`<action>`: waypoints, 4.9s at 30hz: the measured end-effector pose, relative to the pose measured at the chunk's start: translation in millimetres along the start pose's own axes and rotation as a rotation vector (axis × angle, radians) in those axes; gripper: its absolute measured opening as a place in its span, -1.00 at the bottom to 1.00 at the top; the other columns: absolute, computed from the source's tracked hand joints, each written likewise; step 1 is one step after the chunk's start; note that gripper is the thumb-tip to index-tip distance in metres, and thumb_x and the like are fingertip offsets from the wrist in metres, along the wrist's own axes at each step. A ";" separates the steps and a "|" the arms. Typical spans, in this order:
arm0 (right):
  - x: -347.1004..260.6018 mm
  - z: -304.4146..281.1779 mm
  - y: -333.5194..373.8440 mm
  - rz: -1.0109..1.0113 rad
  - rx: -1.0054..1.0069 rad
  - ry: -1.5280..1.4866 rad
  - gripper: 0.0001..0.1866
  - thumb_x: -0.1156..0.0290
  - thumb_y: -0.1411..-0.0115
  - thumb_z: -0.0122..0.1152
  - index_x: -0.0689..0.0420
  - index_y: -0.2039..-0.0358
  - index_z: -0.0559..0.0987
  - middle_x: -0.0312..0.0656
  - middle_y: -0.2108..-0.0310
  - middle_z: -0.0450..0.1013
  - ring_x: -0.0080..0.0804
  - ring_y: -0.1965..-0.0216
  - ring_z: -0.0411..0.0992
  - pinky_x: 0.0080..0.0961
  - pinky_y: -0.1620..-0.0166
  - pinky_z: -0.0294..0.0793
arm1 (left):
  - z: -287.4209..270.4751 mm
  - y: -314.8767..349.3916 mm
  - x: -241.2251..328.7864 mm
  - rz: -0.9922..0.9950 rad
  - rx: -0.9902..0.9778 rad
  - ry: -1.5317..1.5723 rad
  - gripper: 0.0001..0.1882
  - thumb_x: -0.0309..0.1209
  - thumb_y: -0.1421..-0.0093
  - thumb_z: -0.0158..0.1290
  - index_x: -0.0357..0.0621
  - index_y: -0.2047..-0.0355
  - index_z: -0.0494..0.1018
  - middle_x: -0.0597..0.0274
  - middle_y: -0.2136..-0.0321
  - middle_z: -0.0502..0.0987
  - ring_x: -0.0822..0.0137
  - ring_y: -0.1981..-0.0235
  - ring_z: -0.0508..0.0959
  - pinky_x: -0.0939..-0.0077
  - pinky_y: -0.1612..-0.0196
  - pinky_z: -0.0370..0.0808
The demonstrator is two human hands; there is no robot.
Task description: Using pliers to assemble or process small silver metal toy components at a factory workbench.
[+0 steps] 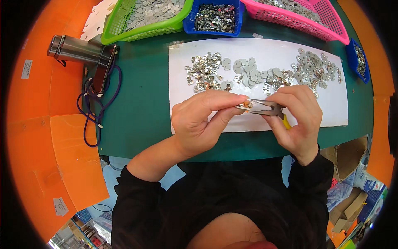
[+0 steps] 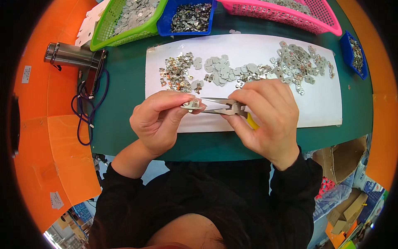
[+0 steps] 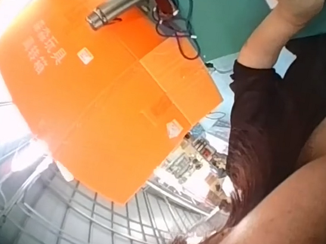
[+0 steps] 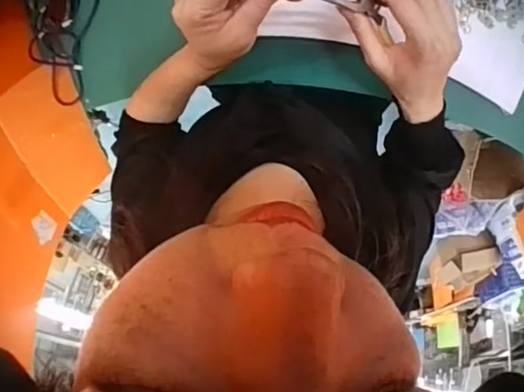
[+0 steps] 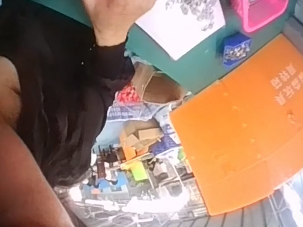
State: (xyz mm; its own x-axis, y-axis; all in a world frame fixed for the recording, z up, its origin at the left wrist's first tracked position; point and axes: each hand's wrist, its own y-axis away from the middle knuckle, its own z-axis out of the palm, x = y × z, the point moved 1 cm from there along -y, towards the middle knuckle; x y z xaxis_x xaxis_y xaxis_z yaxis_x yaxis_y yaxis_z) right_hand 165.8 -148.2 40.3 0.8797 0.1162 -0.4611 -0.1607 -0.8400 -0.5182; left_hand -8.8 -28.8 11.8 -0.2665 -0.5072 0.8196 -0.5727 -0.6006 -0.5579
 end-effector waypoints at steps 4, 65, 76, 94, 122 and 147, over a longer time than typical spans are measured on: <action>-4.7 3.3 -1.7 0.026 0.014 -0.049 -0.68 0.45 0.23 0.47 0.07 0.37 0.61 -0.24 0.39 0.50 -0.24 0.35 0.43 -0.40 0.29 0.39 | 0.3 0.3 4.3 -0.009 -0.020 -0.047 -0.74 -0.71 -0.07 0.19 -0.28 0.19 0.57 0.09 0.40 0.64 0.36 0.44 0.64 0.61 0.39 0.55; -5.7 -3.3 4.4 0.653 -0.758 -0.787 -0.57 0.17 -0.36 -0.01 0.23 0.51 0.57 -0.28 0.71 0.38 -0.57 0.68 0.28 -0.64 0.55 0.25 | -5.6 -6.4 3.2 0.056 -0.256 -0.291 -0.90 -0.59 -0.11 0.11 -0.23 0.52 0.43 0.17 0.67 0.40 0.21 0.71 0.41 0.45 0.66 0.30; -16.5 -15.2 4.5 0.455 -0.463 -0.465 -0.82 0.41 -0.20 0.18 0.26 0.47 0.55 -0.12 0.67 0.39 -0.36 0.68 0.31 -0.52 0.54 0.26 | -4.6 -8.2 -3.1 -0.099 -0.260 -0.237 -0.89 -0.54 -0.20 0.06 -0.21 0.49 0.43 0.14 0.66 0.38 0.15 0.69 0.40 0.41 0.63 0.29; -3.6 -43.7 -30.7 0.226 -0.685 -0.136 -0.80 0.37 -0.10 0.30 0.26 0.51 0.59 -0.09 0.65 0.45 -0.24 0.63 0.43 -0.48 0.52 0.33 | -3.0 -14.0 -2.2 -0.010 -0.442 -0.218 -0.81 -0.52 -0.24 -0.01 -0.21 0.55 0.39 0.23 0.69 0.33 0.27 0.70 0.39 0.47 0.61 0.27; 4.2 -36.6 -18.5 0.004 -0.652 -0.004 -0.74 0.24 -0.06 0.36 0.16 0.51 0.53 -0.11 0.63 0.40 -0.10 0.57 0.41 -0.30 0.49 0.32 | -5.6 -20.5 1.9 -0.165 -0.645 -0.136 -0.85 -0.52 -0.19 0.07 -0.23 0.53 0.46 0.18 0.69 0.39 0.28 0.68 0.47 0.48 0.58 0.36; -7.9 53.4 -2.6 -0.103 -0.130 0.117 -0.58 0.47 0.23 0.39 -0.01 0.24 0.60 -0.29 0.47 0.28 -0.29 0.37 0.31 -0.38 0.28 0.23 | -30.6 -31.7 -15.2 -0.585 0.097 0.480 -0.65 -0.22 -0.38 -0.03 -0.23 0.44 0.48 0.25 0.62 0.49 0.46 0.64 0.47 0.61 0.51 0.42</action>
State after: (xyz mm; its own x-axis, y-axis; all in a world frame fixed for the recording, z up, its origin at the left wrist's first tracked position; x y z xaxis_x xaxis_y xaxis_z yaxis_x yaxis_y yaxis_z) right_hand 135.4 -118.7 6.9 0.9356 0.1490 -0.3202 -0.0148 -0.8893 -0.4571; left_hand -10.3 16.9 21.0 -0.2612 0.2218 0.9395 -0.6594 -0.7518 -0.0058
